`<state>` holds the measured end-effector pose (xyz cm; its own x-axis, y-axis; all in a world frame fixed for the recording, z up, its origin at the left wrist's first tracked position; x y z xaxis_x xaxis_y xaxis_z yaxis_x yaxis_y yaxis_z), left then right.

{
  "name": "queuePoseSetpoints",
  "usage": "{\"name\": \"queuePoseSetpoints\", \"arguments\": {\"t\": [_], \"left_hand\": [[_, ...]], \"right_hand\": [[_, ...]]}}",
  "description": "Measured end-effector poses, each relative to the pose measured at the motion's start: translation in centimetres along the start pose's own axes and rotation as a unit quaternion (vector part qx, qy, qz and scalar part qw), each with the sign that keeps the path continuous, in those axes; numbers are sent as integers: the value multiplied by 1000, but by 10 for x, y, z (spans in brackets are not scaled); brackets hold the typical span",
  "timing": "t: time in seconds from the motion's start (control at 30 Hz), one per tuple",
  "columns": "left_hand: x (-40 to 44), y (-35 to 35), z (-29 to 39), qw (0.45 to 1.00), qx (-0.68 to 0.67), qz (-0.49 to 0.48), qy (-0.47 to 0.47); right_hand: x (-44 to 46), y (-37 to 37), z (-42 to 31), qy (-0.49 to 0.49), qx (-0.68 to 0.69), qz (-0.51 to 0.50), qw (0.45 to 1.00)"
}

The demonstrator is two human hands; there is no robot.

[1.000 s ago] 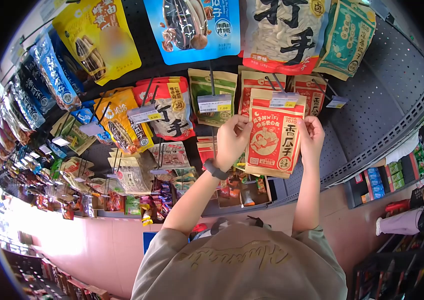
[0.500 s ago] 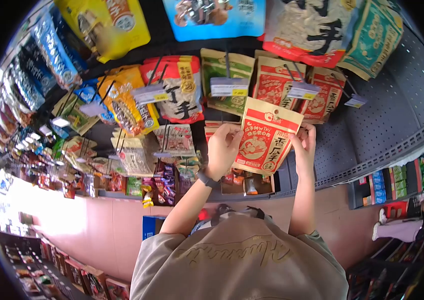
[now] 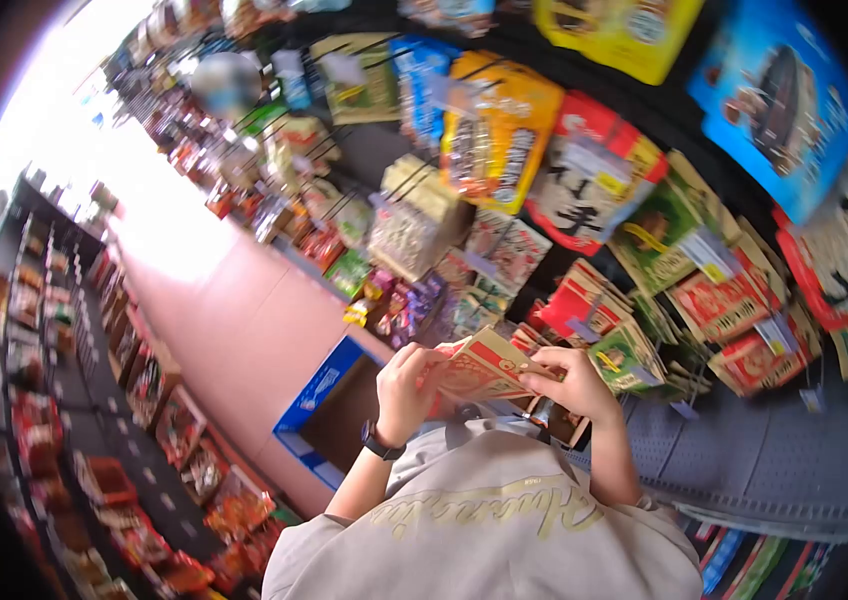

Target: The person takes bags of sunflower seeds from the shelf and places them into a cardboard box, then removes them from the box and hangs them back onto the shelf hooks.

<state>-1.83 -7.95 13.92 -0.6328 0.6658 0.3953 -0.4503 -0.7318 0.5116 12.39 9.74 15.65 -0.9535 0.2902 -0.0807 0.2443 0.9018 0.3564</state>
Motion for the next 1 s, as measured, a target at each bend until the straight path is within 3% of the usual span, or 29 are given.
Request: {"name": "queuePoseSetpoints", "arguments": {"t": [0.23,0.3,0.43,0.47,0.57,0.6,0.7,0.8,0.97,1.0], "left_hand": [[-60,64,-57,971,105,156,148],[-74,72,-76,948,152,206,189],[-111,60,-129,897,280,199,278],[-122,50,-144,888,299,140,320],[-167,0,-198,910,129,89,384],[-177,-18,-208,911,68,79,399],[-175,-54,-199,903,-18,82,422],[-174,-85,-217,884,-155,126,422],[-178,-106,-242,824,-317,164,440],[-182,-108,-249,834,-276,132,459]], "right_hand": [[87,-108,3,53,0,-190,980],[107,-142,16,17,30,-233,972],[146,-212,99,-30,190,-293,936],[151,-227,118,-57,209,-312,925],[152,-263,173,-135,189,-317,919],[150,-271,186,-146,171,-275,935],[150,-284,235,-141,7,-210,967],[147,-276,198,-108,-209,-193,953],[149,-293,191,-100,-349,-201,910],[150,-297,193,-94,-358,-222,902]]}}
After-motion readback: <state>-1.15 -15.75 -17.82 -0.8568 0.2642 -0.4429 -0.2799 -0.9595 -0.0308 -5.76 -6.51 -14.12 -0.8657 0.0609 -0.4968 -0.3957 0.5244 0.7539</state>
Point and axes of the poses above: each hand's wrist, its own x-axis towards the middle knuckle, its own y-axis out of the back of the hand, z = x × y, the point moved 5 cm from there along x, towards the middle knuckle, and after that the axes turned 3 degrees about -z, right-handed, at the moved point
